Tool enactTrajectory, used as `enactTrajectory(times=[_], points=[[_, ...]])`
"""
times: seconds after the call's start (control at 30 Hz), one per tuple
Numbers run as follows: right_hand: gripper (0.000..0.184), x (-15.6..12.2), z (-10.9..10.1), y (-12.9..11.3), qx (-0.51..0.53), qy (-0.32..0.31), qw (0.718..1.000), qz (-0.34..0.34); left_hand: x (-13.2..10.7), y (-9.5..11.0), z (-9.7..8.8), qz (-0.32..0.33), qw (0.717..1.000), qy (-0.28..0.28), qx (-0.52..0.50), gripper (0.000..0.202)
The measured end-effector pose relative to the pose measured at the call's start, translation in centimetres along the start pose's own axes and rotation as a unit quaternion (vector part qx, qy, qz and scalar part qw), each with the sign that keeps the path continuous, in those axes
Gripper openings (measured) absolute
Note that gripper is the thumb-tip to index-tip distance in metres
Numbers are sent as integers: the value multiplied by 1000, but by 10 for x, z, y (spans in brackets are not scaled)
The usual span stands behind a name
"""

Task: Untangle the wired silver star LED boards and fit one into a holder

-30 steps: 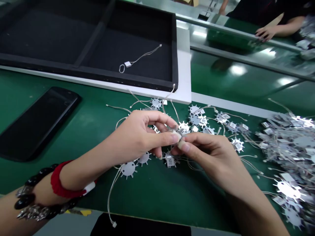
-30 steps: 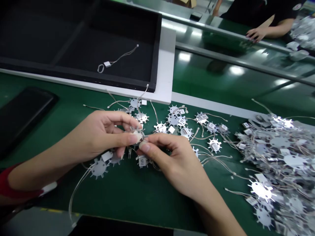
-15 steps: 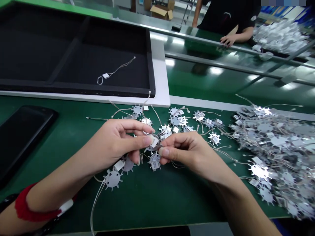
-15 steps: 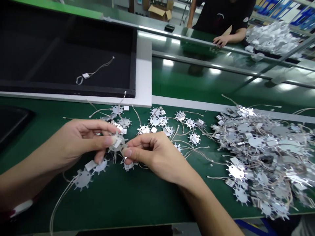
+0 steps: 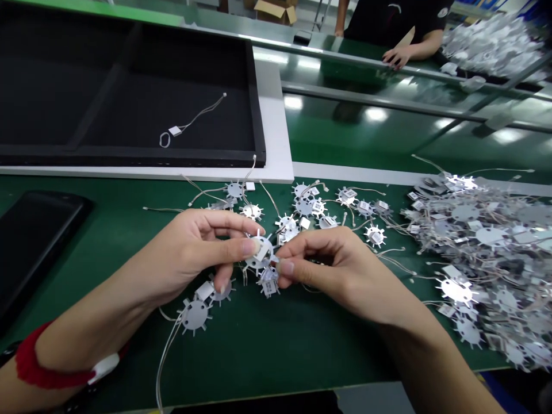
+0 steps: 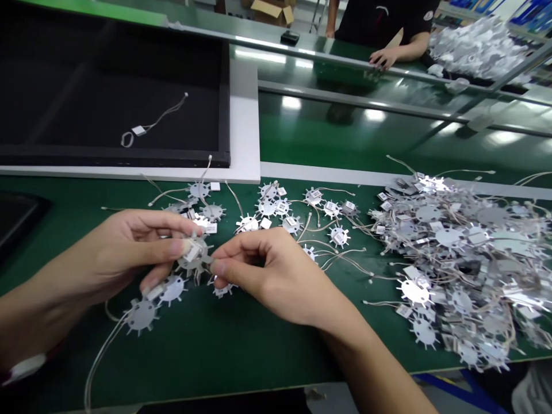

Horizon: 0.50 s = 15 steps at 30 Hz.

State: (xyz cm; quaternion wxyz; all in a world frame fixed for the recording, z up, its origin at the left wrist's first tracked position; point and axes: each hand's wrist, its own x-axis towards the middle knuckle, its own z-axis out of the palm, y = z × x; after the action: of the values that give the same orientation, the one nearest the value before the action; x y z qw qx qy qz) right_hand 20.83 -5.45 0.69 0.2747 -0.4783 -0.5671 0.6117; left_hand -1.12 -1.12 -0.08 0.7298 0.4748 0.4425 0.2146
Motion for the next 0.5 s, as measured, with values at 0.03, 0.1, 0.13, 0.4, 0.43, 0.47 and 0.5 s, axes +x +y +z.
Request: enactTrajectory(times=[0.03, 0.1, 0.13, 0.4, 0.43, 0.47, 0.5], points=[[12, -1, 0, -1, -10, 4, 1000, -5, 1, -1, -1, -1, 1000, -8, -2, 16], [14, -2, 1, -2, -33, 12, 999, -13, 3, -2, -3, -10, 1000, -20, -12, 16], [15, -2, 1, -2, -43, 16, 999, -15, 3, -2, -3, -16, 1000, -20, -16, 16], [16, -1, -1, -1, -51, 20, 998, -20, -3, -4, -2, 55, 989, 66, 122, 19], [15, -1, -2, -1, -51, 17, 998, -18, -5, -3, -1, 71, 984, 81, 145, 19], [14, 0, -2, -2, -52, 16, 998, -14, -7, -2, 1, 84, 979, 91, 162, 18], [12, 0, -1, -2, -54, 20, 998, -8, -9, -1, 2, 96, 976, 94, 171, 16]])
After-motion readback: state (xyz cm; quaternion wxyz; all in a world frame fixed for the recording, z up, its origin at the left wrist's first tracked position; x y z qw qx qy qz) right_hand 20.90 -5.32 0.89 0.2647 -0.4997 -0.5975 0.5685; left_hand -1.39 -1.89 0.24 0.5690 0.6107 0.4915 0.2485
